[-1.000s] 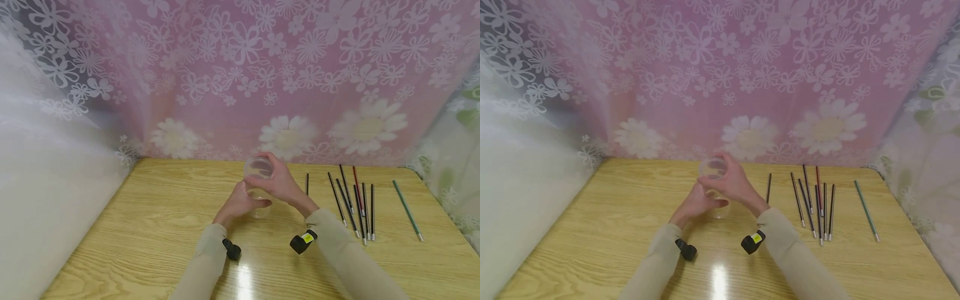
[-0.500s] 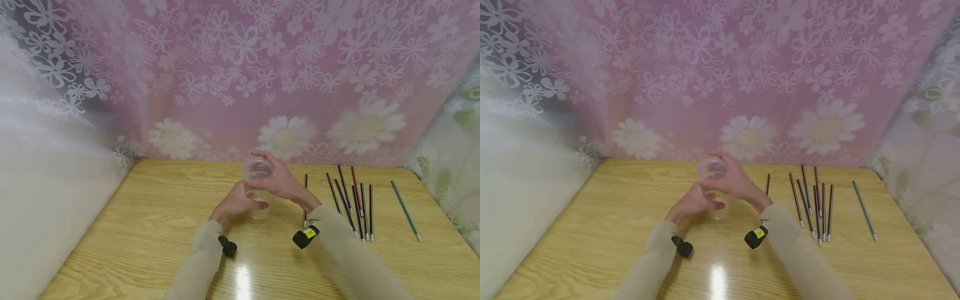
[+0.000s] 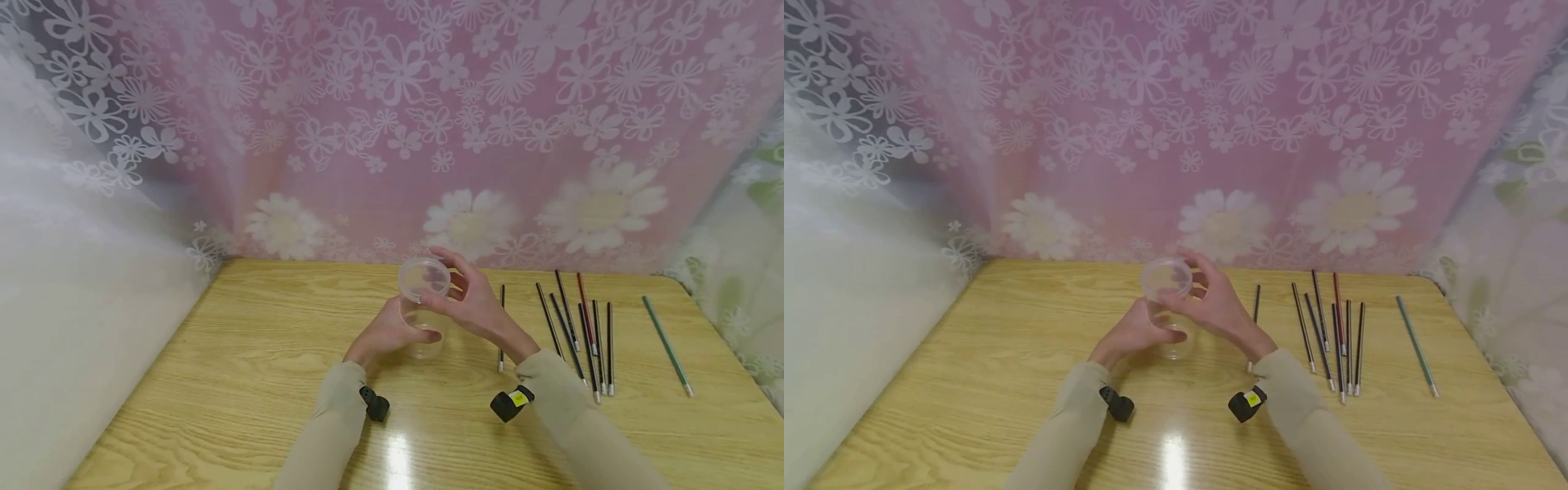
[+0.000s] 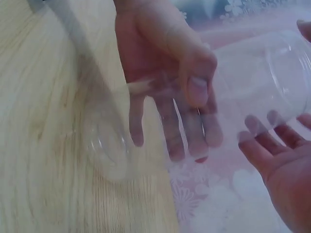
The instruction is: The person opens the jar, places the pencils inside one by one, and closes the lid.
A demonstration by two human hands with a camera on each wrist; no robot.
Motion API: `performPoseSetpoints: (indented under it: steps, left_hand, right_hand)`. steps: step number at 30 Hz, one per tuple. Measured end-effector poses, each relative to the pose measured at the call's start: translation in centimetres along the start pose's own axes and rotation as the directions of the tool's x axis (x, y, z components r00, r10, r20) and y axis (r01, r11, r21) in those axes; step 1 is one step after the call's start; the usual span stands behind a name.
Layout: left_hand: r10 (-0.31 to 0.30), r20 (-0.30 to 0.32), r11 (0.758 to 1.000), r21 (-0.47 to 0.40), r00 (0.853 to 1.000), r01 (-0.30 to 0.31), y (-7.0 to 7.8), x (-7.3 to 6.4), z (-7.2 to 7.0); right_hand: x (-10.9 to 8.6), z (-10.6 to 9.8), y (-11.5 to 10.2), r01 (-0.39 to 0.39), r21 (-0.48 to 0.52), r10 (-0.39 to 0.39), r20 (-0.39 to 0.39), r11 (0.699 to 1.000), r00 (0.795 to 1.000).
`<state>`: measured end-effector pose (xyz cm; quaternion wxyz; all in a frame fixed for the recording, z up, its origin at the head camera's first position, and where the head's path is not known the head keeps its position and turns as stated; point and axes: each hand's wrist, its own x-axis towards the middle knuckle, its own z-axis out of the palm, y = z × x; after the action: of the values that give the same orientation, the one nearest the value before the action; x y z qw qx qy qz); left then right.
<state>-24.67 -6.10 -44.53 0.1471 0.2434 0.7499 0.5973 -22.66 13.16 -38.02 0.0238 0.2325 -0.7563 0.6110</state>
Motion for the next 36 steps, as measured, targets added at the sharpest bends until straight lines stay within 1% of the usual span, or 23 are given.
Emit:
performPoseSetpoints:
  steps: [8, 14, 16, 18, 23, 25, 30, 33, 36]
  left_hand:
    - [-0.01, 0.001, 1.0, 0.012, 1.0, 0.01, 0.0, 0.0, 0.0]
    - [-0.018, -0.002, 1.0, -0.003, 1.0, 0.018, 0.0, 0.0, 0.0]
    - [-0.018, -0.003, 1.0, -0.004, 1.0, 0.018, 0.0, 0.1, 0.0]
    - [-0.011, -0.001, 1.0, -0.001, 1.0, 0.011, 0.0, 0.2, -0.1]
    - [0.008, 0.006, 1.0, 0.004, 1.0, -0.008, 0.2, 0.3, -0.1]
    - [0.006, 0.005, 1.0, 0.003, 1.0, -0.006, 0.2, 0.3, -0.2]
    - [-0.014, -0.003, 1.0, -0.005, 1.0, 0.014, 0.2, 0.1, -0.1]
    - [-0.016, -0.005, 1.0, -0.003, 1.0, 0.016, 0.1, 0.0, -0.1]
    - [-0.008, -0.004, 1.0, 0.01, 1.0, 0.008, 0.0, 0.1, -0.1]
  right_hand:
    - [-0.3, 0.2, -0.3, -0.045, -0.025, 0.044, -0.042, 0.999, 0.998]
    - [-0.5, -0.3, 0.0, 0.022, 0.004, -0.022, 0.007, 1.0, 1.0]
    - [-0.5, -0.3, 0.2, 0.031, 0.009, -0.031, 0.014, 0.999, 0.999]
    - [-0.5, -0.2, 0.3, 0.024, 0.017, -0.024, 0.003, 1.0, 1.0]
    - [-0.5, 0.2, 0.3, -0.009, 0.043, 0.011, -0.055, 0.999, 0.998]
    - [-0.6, 0.2, 0.2, -0.014, 0.045, 0.017, -0.062, 0.999, 0.998]
    - [-0.9, 0.0, 0.1, 0.001, 0.063, 0.001, -0.03, 0.998, 1.0]
    - [-1.1, 0.0, 0.2, 0.018, 0.06, -0.018, -0.007, 0.998, 1.0]
    - [-1.1, 0.2, 0.2, 0.016, 0.043, -0.015, -0.015, 0.999, 1.0]
